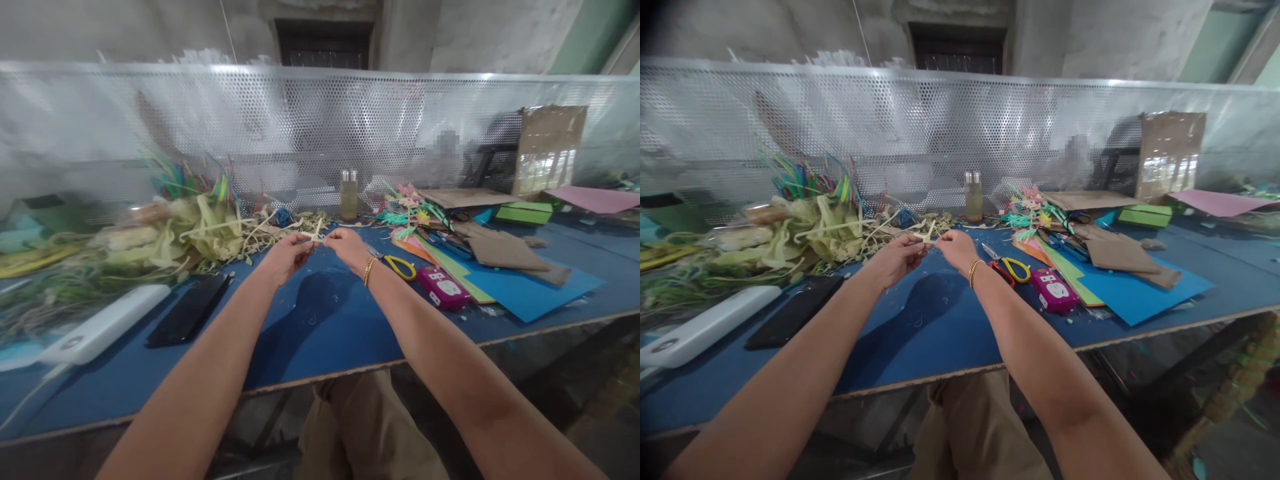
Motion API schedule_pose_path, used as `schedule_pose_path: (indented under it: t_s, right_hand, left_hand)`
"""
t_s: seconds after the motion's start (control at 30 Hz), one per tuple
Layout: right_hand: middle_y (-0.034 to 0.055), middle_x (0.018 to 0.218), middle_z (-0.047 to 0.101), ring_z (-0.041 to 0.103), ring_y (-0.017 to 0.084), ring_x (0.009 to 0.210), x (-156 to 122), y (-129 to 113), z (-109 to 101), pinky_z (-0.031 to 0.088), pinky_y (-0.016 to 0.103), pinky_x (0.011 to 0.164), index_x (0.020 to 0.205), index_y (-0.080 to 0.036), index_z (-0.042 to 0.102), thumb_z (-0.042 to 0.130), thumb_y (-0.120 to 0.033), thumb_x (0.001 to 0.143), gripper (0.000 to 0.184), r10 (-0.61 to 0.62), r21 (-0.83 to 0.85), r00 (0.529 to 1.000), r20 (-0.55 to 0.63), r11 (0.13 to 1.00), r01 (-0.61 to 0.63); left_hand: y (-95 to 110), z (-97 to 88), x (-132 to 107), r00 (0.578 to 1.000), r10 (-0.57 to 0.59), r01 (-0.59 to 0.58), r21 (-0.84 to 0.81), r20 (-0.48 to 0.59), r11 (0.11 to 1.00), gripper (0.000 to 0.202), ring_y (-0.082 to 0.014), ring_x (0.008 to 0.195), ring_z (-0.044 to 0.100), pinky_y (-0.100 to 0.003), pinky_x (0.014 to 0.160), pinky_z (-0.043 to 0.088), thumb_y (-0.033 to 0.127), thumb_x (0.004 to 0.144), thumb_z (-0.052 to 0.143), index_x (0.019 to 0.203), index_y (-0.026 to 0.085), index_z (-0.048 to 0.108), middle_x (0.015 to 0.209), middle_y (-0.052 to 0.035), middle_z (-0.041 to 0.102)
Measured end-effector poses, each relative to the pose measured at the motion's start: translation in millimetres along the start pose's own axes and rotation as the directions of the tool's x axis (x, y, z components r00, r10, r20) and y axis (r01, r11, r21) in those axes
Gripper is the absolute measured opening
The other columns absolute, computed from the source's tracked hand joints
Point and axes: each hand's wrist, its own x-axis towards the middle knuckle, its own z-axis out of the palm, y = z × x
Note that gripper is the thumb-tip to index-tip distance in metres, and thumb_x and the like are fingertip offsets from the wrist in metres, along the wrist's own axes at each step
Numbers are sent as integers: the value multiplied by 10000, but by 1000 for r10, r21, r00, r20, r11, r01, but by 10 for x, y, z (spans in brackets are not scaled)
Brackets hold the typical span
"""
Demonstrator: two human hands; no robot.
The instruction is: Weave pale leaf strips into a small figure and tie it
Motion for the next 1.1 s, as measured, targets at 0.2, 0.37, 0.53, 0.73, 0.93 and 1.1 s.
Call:
schedule_pose_path:
  t_s: [0.2, 0.37, 0.53, 0.73, 0.93, 1.1]
  right_hand:
    - [-19, 608, 578, 485, 109, 582, -3, -4, -10, 361, 235, 574, 678, -166, 631, 608, -299, 688, 135, 6, 1, 998, 59, 1000, -6]
    - [-11, 645, 601, 496, 106, 599, -1, -7, -10, 372, 230, 592, 709, -161, 651, 594, -327, 704, 176, 11, 50, 999, 39, 999, -13]
    - [-10, 641, 600, 504, 102, 616, 24, 5, 16, 404, 225, 636, 652, -160, 622, 614, -359, 696, 204, -1, 164, 996, 87, 986, -14]
    - [-2, 664, 624, 500, 96, 610, 28, 27, 21, 405, 227, 621, 701, -148, 651, 676, -365, 666, 221, -16, 252, 995, 102, 968, -10]
    - [4, 677, 647, 523, 94, 611, 20, 27, 31, 419, 226, 628, 693, -142, 655, 714, -368, 665, 235, -45, 231, 996, 76, 972, 27]
    - [6, 705, 661, 552, 106, 635, 1, 4, 39, 423, 232, 644, 709, -151, 661, 691, -336, 692, 188, -62, 134, 997, 35, 989, 57]
  left_hand:
    - [30, 27, -29, 1000, -19, 19, 39, 11, 999, 227, -95, 644, 589, -208, 604, 434, 268, 615, 803, 751, 187, 641, 743, -3, 671]
    - [20, 42, -29, 999, 4, -6, 67, 36, 998, 176, -94, 646, 578, -204, 623, 436, 259, 626, 787, 719, 189, 654, 686, 11, 637]
    - [10, 43, -22, 998, 43, -48, 136, 44, 990, 133, -92, 630, 559, -204, 599, 411, 265, 642, 756, 716, 198, 669, 686, 15, 632]
    - [14, 41, -23, 995, 83, -91, 161, 58, 983, 155, -99, 637, 560, -213, 600, 391, 284, 631, 767, 701, 187, 669, 662, 6, 617]
    - [13, 33, -24, 992, 101, -110, 139, 71, 984, 167, -127, 702, 594, -227, 647, 419, 309, 641, 767, 712, 189, 674, 653, 1, 600]
    - [-9, 30, -18, 988, 143, -149, 116, 58, 982, 205, -147, 715, 599, -249, 687, 450, 353, 633, 777, 675, 184, 668, 640, -9, 589]
